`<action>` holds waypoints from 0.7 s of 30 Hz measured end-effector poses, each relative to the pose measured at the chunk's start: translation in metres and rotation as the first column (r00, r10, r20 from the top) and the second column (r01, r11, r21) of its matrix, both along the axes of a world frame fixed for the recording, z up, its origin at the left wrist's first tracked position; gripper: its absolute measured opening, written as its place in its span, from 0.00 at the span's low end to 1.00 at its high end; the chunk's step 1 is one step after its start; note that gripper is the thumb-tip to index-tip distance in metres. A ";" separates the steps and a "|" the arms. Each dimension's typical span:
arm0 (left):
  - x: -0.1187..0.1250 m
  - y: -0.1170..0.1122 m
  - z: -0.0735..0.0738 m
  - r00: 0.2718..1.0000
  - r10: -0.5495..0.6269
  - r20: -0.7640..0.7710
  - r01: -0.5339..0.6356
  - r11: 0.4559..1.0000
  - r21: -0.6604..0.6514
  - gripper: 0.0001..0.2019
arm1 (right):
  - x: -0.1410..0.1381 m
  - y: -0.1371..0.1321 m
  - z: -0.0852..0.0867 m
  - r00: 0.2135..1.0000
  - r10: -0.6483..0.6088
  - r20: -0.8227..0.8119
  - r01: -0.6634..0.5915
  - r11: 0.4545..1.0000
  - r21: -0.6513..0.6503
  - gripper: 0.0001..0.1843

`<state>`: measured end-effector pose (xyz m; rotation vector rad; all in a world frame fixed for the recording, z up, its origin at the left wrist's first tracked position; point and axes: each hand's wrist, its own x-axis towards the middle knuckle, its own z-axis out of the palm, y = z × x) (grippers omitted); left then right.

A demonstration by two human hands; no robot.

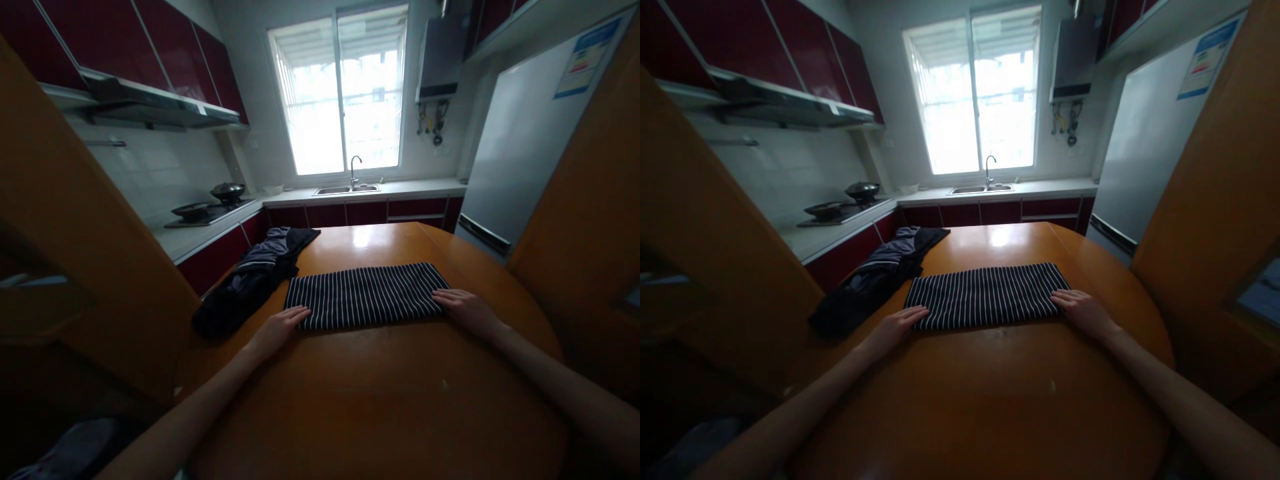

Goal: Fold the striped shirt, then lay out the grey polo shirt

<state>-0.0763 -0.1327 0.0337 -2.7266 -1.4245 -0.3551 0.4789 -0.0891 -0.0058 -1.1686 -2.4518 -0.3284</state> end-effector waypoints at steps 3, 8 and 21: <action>-0.005 0.007 -0.010 0.998 0.018 0.063 -0.020 0.999 0.026 0.29 | -0.001 -0.001 0.000 1.000 -0.006 -0.028 0.005 1.000 -0.019 0.25; -0.010 0.009 -0.013 0.996 0.014 0.091 -0.016 0.999 0.029 0.28 | 0.001 -0.003 0.000 0.999 -0.012 -0.036 0.010 0.999 -0.039 0.26; -0.010 -0.016 0.003 0.994 0.030 0.108 -0.020 0.995 -0.094 0.34 | 0.008 -0.030 0.004 0.999 0.004 -0.045 -0.009 0.992 -0.122 0.30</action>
